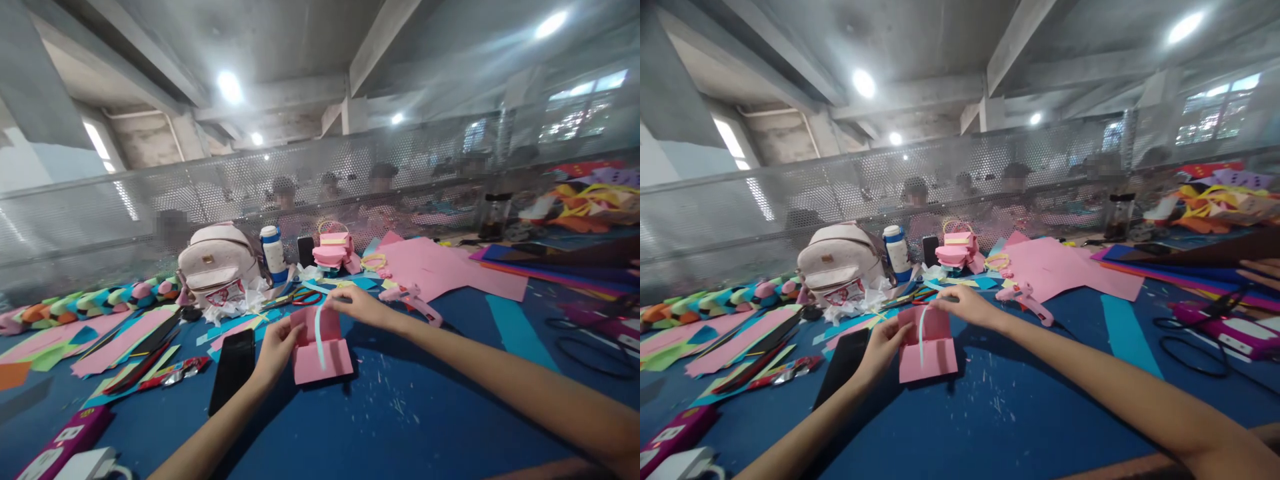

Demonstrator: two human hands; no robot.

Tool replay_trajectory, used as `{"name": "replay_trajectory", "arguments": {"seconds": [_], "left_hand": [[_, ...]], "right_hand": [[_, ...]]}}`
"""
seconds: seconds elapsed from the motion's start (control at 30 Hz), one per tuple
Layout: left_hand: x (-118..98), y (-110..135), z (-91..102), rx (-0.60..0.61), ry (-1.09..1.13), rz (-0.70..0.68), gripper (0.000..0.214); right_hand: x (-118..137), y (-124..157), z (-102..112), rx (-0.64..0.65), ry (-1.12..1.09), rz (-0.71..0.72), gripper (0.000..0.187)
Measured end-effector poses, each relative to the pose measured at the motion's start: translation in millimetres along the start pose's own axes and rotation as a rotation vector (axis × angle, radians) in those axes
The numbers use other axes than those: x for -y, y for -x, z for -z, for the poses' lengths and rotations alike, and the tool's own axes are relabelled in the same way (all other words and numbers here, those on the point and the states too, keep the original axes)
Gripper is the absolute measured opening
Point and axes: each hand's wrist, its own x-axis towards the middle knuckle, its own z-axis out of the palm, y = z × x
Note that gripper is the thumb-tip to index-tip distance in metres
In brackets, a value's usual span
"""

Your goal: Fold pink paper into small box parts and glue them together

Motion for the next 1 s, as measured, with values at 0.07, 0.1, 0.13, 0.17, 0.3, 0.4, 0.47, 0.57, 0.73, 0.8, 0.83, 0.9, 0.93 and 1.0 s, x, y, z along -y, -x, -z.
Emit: {"name": "replay_trajectory", "arguments": {"seconds": [0.07,0.1,0.13,0.17,0.3,0.4,0.47,0.57,0.73,0.8,0.83,0.9,0.93,1.0], "left_hand": [[1.7,1.1,0.5,0.009,0.010,0.014,0.030],[2.5,1.6,1.0,0.011,0.015,0.018,0.030],[3.3,1.9,1.5,0.011,0.018,0.021,0.029],[4.0,2.0,2.1,0.008,0.020,0.024,0.029],[6.1,0.8,4.5,-0.047,0.020,0.034,0.032],[7.0,-0.7,6.6,-0.118,0.017,0.033,0.036],[7.7,-1.2,8.3,-0.161,0.013,0.031,0.036],[8.4,-0.7,10.3,-0.199,0.005,0.036,0.037],[6.3,3.9,5.7,-0.150,0.019,0.067,0.040],[5.1,6.5,1.7,-0.115,0.033,0.081,0.044],[4.7,7.8,-0.2,-0.100,0.037,0.084,0.045],[4.2,9.7,-3.3,-0.080,0.037,0.080,0.044],[3.9,10.2,-4.3,-0.072,0.033,0.074,0.042],[2.9,10.4,-5.3,-0.054,0.024,0.063,0.040]], "right_hand": [[10.1,1.5,1.8,-0.059,-0.036,0.019,0.053],[14.5,2.1,2.8,-0.093,-0.054,0.024,0.054],[18.1,2.6,3.9,-0.124,-0.069,0.025,0.054],[20.6,3.0,5.1,-0.151,-0.082,0.024,0.054],[18.5,1.9,10.7,-0.293,-0.090,0.008,0.045],[5.8,-0.1,13.7,-0.430,-0.040,-0.019,0.034],[-5.0,0.3,13.3,-0.455,0.015,-0.044,0.028],[-18.3,4.6,9.0,-0.392,0.110,-0.079,0.019],[-18.4,10.1,1.6,-0.232,0.186,-0.030,0.025],[-12.3,9.3,-0.5,-0.168,0.152,-0.015,0.024],[-9.3,8.6,-1.9,-0.128,0.124,-0.022,0.026],[-4.9,7.5,-5.7,-0.039,0.063,-0.061,0.030],[-3.8,7.3,-8.0,0.004,0.037,-0.089,0.031],[-3.4,7.8,-12.4,0.080,-0.003,-0.152,0.030]]}}
